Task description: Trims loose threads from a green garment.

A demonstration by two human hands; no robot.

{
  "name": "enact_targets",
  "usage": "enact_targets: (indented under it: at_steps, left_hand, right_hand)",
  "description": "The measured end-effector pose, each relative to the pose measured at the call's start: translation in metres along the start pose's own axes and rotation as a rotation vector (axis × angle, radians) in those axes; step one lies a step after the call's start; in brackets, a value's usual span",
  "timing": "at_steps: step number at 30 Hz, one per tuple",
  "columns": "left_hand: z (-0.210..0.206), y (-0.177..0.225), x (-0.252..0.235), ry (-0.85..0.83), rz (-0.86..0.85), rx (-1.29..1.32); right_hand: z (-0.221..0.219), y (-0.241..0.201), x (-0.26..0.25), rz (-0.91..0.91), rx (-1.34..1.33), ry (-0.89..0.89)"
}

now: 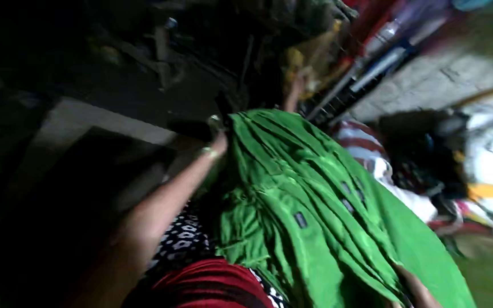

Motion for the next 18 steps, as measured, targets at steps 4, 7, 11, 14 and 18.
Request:
enact_targets:
  at_steps: [4,7,11,14,18]
  left_hand:
    - [0.025,0.014,-0.011,0.119,-0.190,0.184]
    - [0.039,0.039,-0.006,0.249,-0.478,0.179]
    - [0.024,0.094,0.013,0.108,-0.826,-0.246]
    - [-0.003,0.125,0.014,-0.099,-0.832,-0.473]
    - [-0.021,0.158,0.008,0.018,-0.781,-0.362]
  right_hand:
    - [0.010,-0.011,-0.004,0.053,-0.064,-0.080]
    - [0.005,-0.019,-0.019,0.044,-0.057,0.061]
    - [0.001,-0.025,-0.037,0.035,-0.094,0.111]
    - [0.003,-0.020,-0.050,0.112,-0.300,-0.032]
    - [0.024,-0.005,-0.061,0.115,-0.496,0.040]
Point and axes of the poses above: each hand's wrist, its own x-axis away from the middle knuckle, its own z-axis out of the back of the hand, y = z × x, the point moved 3 cm from there along -x, towards the middle knuckle, and after that the axes turned 2 degrees about -z, right-handed, at the moved point
